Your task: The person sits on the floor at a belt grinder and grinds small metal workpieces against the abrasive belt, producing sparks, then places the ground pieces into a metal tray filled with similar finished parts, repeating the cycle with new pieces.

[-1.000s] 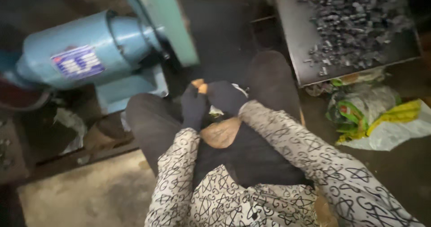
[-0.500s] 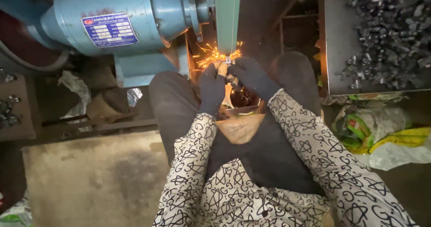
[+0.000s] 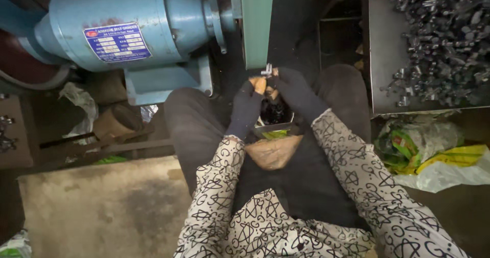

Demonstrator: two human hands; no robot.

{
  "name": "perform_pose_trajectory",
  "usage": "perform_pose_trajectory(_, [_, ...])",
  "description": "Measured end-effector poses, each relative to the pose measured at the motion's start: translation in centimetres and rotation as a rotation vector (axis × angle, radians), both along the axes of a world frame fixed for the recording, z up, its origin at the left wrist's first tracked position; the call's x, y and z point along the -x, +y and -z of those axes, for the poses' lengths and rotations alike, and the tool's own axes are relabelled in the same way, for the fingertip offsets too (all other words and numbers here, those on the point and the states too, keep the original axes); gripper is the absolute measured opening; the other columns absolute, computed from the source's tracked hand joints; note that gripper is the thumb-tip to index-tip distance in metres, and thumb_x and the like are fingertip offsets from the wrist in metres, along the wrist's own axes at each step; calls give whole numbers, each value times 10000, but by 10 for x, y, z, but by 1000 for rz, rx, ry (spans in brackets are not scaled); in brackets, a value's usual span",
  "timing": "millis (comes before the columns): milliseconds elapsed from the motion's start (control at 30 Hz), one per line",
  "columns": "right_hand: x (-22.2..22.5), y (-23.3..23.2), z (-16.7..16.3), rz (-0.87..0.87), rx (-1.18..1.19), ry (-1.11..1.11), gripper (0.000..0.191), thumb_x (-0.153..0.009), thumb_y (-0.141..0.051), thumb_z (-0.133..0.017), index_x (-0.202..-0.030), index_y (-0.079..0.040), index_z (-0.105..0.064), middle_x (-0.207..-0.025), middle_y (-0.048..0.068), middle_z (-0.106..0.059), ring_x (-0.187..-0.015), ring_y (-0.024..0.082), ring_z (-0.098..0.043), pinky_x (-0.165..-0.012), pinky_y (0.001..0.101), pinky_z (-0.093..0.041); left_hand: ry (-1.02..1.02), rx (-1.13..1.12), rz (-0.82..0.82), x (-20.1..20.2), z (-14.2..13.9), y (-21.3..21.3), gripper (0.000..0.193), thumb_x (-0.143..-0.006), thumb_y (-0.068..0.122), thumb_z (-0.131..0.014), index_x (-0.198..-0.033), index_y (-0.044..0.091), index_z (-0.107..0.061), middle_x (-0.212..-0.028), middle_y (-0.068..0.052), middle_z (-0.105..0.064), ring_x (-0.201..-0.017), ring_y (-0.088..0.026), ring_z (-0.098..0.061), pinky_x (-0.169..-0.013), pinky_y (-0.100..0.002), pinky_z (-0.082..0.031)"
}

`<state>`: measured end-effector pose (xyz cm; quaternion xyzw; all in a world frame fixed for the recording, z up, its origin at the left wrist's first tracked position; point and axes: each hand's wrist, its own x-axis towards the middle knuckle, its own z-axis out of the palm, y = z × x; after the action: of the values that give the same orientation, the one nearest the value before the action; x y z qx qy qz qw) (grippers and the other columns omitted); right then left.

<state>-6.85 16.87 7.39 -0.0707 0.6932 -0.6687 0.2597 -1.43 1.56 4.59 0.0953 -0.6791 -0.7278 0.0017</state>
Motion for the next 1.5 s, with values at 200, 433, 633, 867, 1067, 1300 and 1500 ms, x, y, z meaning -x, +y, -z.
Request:
perform_pose_trajectory(200, [2,4,-5,-16,16,89,268,-1046,-138,-553,-1240,1,-676,-954,20,-699,-812,51,-632,-721,226,-536,-109,146,-80,0,4,13,354,-1100,292,-590,-1011,-36,-690,-836,-122,-705,-778,-176,-639,-718,-318,-520])
perform_pose_trajectory(433, [-10,10,-4,-45,-367,386,183,-983,-151,-695,-1068,10,-711,-835,40,-661,-736,106,-579,-683,254,-501,130,-73,-6,-10,-19,-4,307,-1072,203,-600,-1275,-24,-644,-1164,-69,-683,-1035,-124,-626,-894,-284,-517])
perform_pose_trajectory(633, [-30,0,-9,59,25,49,179,-1016,-182,-627,-1072,-19,-677,-880,-1,-707,-793,46,-635,-722,240,-527,-133,-514,-52,-14,-15,1,228,-1052,162,-599,-1228,28,-656,-1038,-45,-670,-815,-93,-544,-734,-294,-531])
perform_pose_trajectory(867, [2,-3,-15,28,-154,268,173,-1035,-170,-647,-1007,0,-645,-828,35,-665,-736,68,-608,-646,260,-521,48,112,-158,1,3,-10,233,-1029,193,-619,-1131,-3,-691,-907,-58,-724,-800,-101,-659,-699,-286,-538])
perform_pose_trajectory(1067, [7,6,-3,41,-10,80,126,-1020,-130,-644,-1032,-6,-623,-817,12,-639,-690,63,-603,-594,257,-530,68,256,-230,6,9,10,274,-1017,240,-635,-1119,-1,-716,-902,-71,-724,-811,-134,-672,-732,-328,-542])
perform_pose_trajectory(1300, [0,22,-6,35,-119,342,232,-1010,-113,-627,-1192,29,-645,-1033,54,-710,-949,111,-661,-833,309,-550,14,271,-18,2,-3,6,266,-1053,243,-632,-1072,-3,-730,-858,-59,-721,-792,-149,-671,-744,-304,-541])
perform_pose_trajectory(1500, [-25,23,-12,-158,-174,376,264,-980,-107,-664,-1207,27,-644,-1081,85,-697,-982,149,-648,-854,322,-541,11,42,-98,-14,-3,-9,269,-990,132,-665,-1211,-21,-693,-1052,-94,-749,-913,-135,-685,-815,-285,-562])
